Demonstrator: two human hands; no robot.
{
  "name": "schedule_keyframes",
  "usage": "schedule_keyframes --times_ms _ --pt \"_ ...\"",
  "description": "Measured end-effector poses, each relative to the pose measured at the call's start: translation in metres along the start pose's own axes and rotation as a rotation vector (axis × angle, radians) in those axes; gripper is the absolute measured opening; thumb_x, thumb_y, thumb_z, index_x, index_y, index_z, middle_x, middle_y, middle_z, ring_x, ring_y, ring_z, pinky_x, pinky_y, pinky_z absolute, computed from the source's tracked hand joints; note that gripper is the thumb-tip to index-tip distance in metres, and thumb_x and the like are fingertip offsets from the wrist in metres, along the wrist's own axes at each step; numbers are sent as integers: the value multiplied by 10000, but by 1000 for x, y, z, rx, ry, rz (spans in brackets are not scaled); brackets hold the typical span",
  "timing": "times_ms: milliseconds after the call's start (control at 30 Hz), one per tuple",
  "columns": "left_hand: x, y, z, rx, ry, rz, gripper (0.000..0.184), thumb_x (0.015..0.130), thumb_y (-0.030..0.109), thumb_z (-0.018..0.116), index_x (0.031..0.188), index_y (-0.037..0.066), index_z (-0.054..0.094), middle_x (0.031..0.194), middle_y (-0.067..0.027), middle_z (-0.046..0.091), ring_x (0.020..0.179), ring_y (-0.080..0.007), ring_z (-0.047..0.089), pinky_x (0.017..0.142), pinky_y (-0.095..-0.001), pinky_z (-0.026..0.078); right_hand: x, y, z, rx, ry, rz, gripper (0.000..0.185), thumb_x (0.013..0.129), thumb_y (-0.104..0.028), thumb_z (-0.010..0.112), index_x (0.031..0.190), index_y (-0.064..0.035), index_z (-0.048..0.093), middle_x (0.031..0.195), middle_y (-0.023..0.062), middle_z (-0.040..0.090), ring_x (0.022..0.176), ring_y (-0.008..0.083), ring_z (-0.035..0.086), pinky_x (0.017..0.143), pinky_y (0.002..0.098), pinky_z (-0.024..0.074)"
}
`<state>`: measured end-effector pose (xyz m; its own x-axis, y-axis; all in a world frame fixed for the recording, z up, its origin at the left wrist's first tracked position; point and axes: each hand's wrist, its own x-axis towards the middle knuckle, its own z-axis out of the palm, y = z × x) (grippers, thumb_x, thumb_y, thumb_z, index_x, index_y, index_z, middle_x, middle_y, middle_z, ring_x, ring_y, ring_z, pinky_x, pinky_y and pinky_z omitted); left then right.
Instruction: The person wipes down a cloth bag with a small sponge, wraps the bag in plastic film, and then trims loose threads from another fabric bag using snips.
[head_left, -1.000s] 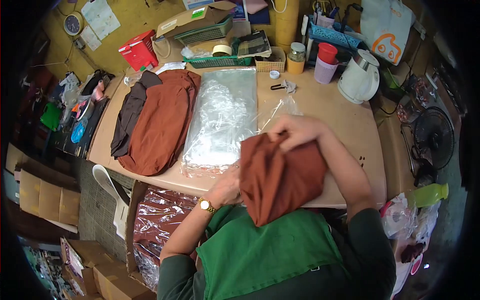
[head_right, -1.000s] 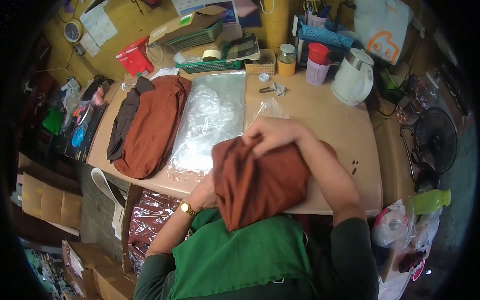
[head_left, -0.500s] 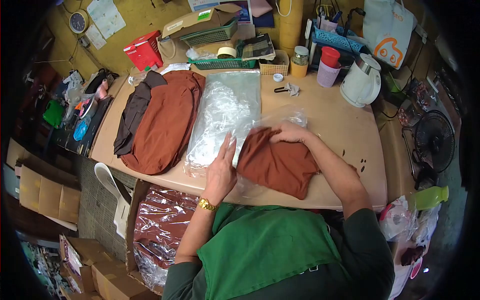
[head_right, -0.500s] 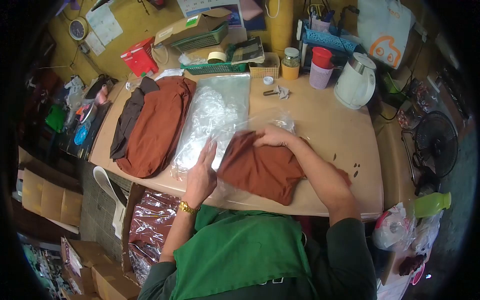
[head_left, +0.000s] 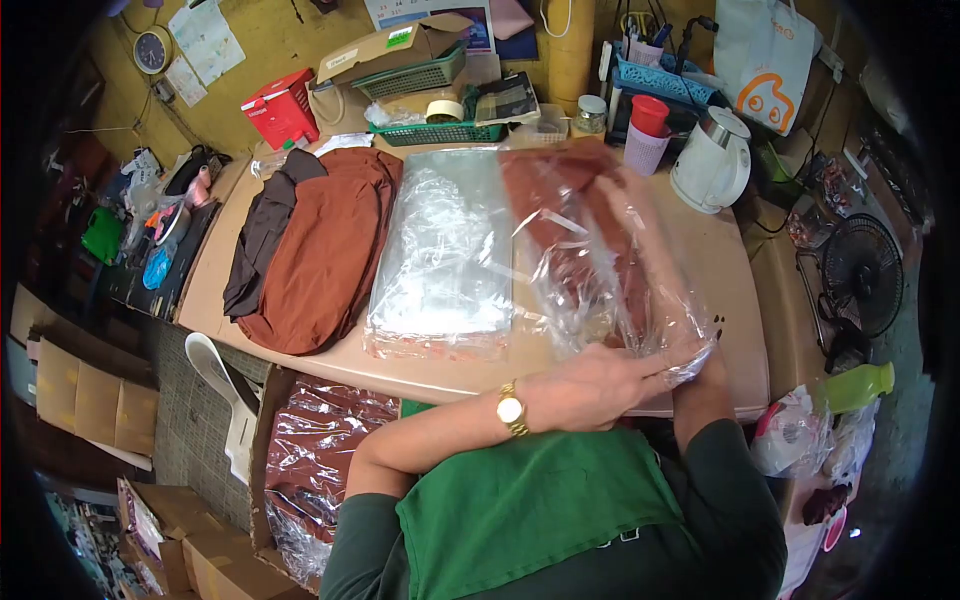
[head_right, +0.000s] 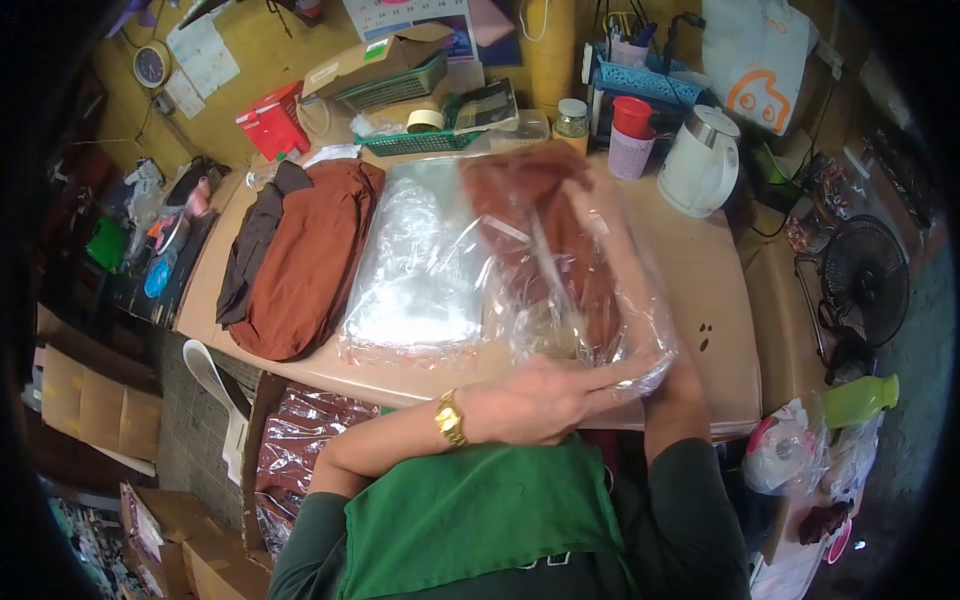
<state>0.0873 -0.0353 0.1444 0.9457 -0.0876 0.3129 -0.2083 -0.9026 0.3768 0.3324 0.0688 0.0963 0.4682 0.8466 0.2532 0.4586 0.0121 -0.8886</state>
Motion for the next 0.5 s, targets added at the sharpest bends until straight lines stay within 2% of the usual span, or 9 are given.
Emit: schedule_keyframes --times_ms 33,67,100,133,167,233,333,400,500 --pt "-3 2 -5 -15 45 35 870 692 10 637 1492 105 311 1553 -139 295 869 -301 679 608 -379 559 6 -7 -16 -261 40 -76 299 832 -206 630 1068 -36 700 1079 206 658 1014 366 612 872 392 485" --pt "-5 -2 -6 -14 46 39 870 692 10 637 1492 105 311 1553 -139 295 869 -301 679 608 -379 559 1 -8 -20 -264 44 -78 299 832 -206 630 1068 -36 700 1079 206 658 1014 366 612 872 392 485" --pt "-7 -8 -6 2 147 -91 854 689 -6 633 1481 98 330 1561 -147 272 882 -310 674 611 -378 559 -23 -32 -22 -739 215 -366 290 807 -214 639 1036 -50 708 1013 181 661 949 362 618 827 404 492" --pt "-9 -12 -6 16 245 -221 840 687 -21 629 1471 92 349 1569 -156 249 895 -319 669 614 -378 559 -38 -46 -16 -951 175 -419 304 778 -241 651 1023 -69 710 989 149 649 941 357 603 804 450 480" --pt "-8 -12 -8 10 240 -218 840 687 -21 629 1471 92 349 1569 -156 249 895 -319 669 614 -378 559 -52 -59 -10 -1157 144 -487 319 750 -268 663 1009 -87 711 966 117 636 932 352 588 782 496 467" --pt "-5 -14 -12 54 353 -412 745 709 -29 614 1421 72 423 1579 -175 199 890 -344 662 619 -395 559 -68 -59 6 -1209 19 -586 370 754 -289 667 1068 -93 679 1062 135 581 1007 364 546 831 511 439" --pt "-11 -19 -2 76 400 -315 704 730 -34 597 1409 65 440 1578 -195 174 864 -368 656 616 -416 555 -75 -30 25 -1074 -163 -629 454 760 -320 673 1157 -102 632 1205 160 499 1120 382 484 904 532 396" --pt "-14 -18 2 204 407 -291 721 728 -23 611 1419 80 432 1573 -184 198 839 -361 656 618 -420 555 -73 0 37 -1026 -177 -599 514 764 -341 677 1215 -108 600 1301 177 444 1195 394 442 953 547 368" --pt "-21 -20 10 4 165 -272 758 729 -1 636 1442 160 433 1578 -170 205 835 -344 662 611 -405 557 -73 43 62 -1045 -98 -429 606 770 -373 684 1304 -117 553 1444 203 361 1307 412 379 1026 569 326"
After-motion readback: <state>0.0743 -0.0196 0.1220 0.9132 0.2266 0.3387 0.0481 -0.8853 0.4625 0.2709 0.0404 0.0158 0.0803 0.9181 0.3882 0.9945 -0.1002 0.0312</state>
